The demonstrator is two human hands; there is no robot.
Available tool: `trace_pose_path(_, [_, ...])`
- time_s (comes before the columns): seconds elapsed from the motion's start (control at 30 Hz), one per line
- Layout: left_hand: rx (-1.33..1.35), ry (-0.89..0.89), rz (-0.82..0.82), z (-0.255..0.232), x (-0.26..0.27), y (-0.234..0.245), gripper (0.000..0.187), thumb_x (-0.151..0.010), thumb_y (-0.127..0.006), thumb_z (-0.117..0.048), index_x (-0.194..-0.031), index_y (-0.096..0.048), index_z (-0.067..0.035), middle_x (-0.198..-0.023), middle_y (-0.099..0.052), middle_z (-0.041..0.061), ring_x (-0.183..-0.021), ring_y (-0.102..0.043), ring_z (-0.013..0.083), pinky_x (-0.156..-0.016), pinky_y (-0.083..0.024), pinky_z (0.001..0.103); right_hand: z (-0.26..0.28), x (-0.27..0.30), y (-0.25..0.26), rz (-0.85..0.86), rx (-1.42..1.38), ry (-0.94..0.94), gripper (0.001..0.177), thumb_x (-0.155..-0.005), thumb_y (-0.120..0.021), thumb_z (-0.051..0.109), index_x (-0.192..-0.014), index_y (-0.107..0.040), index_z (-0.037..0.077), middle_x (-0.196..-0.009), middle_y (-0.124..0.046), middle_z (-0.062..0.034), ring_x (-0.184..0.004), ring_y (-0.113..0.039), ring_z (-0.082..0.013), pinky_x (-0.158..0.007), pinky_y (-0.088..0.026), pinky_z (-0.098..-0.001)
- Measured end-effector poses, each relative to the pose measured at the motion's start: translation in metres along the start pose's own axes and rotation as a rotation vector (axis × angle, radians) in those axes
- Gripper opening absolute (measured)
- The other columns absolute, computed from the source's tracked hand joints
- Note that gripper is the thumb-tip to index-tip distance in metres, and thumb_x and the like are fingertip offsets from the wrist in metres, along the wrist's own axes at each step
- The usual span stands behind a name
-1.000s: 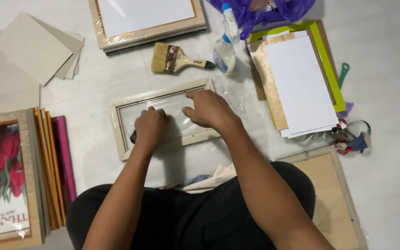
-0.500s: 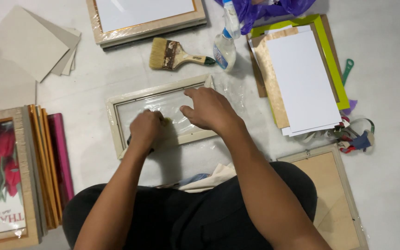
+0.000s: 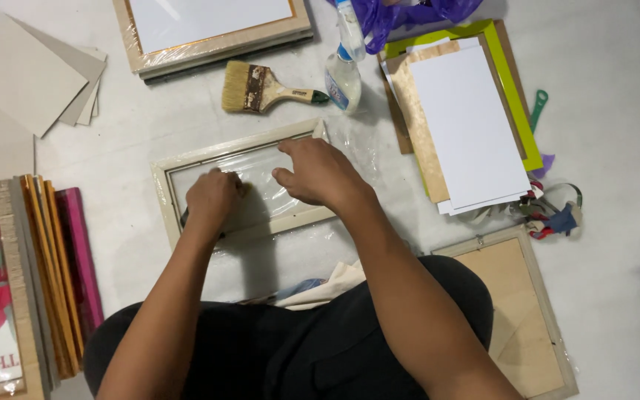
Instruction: Cleaning a picture frame and applying adhesive tape to the back
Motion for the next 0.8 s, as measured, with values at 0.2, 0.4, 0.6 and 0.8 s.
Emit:
trace_pose_path(0.2, [-0.031, 0.070, 0.199, 0.029, 0.045, -0.009, 0.018, -0.090, -0.070, -0.019, -0.102, -0.083, -0.016, -0.092, -0.075, 0.017, -0.094, -0.075, 0.0391, -0.079, -0.063, 0.053, 0.004, 0.007, 0.003, 0.014, 0.055, -0.005, 0.057, -0.093, -0.056, 0.031, -0.142, -0.060, 0.002, -0.128, -0.069, -0.0263, -0.125, -0.063, -0.0450, -0.105, -0.048, -0.0571])
trace_pose_path(0.4, [0.016, 0.125, 0.151, 0.050, 0.026, -0.010, 0.022, -0.086, -0.069, -0.023, -0.103, -0.083, -0.022, -0.093, -0.074, 0.017, -0.097, -0.074, 0.0408, -0.082, -0.062, 0.053, 0.003, 0.006, 0.000, 0.026, 0.041, -0.035, 0.058, -0.093, -0.057, 0.031, -0.144, -0.059, 0.004, -0.129, -0.069, -0.0249, -0.127, -0.062, -0.0435, -0.106, -0.047, -0.0575])
trace_pose_path(0.6, [0.019, 0.135, -0.026, 0.071, -0.011, -0.001, 0.019, -0.087, -0.071, -0.020, -0.102, -0.084, -0.016, -0.089, -0.073, 0.021, -0.092, -0.073, 0.0444, -0.081, -0.061, 0.052, 0.004, 0.001, 0.003, 0.020, 0.030, -0.034, 0.057, -0.093, -0.058, 0.031, -0.143, -0.060, 0.004, -0.126, -0.069, -0.0269, -0.125, -0.063, -0.0446, -0.104, -0.049, -0.0577])
trace_pose_path(0.8, [-0.007, 0.149, -0.005, 0.060, -0.005, 0.016, 0.022, -0.093, -0.067, -0.015, -0.108, -0.083, -0.015, -0.090, -0.072, 0.020, -0.093, -0.073, 0.0443, -0.082, -0.061, 0.053, 0.007, -0.003, 0.000, 0.021, 0.027, 0.001, 0.057, -0.094, -0.057, 0.032, -0.143, -0.060, 0.003, -0.126, -0.069, -0.0257, -0.125, -0.064, -0.0429, -0.104, -0.049, -0.0550])
Point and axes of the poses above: each hand's wrist, its own x-axis away from the middle knuckle, its own y-axis out of the back of the hand, z = x × y, the point moved 4 cm from there along -x, towards the middle knuckle
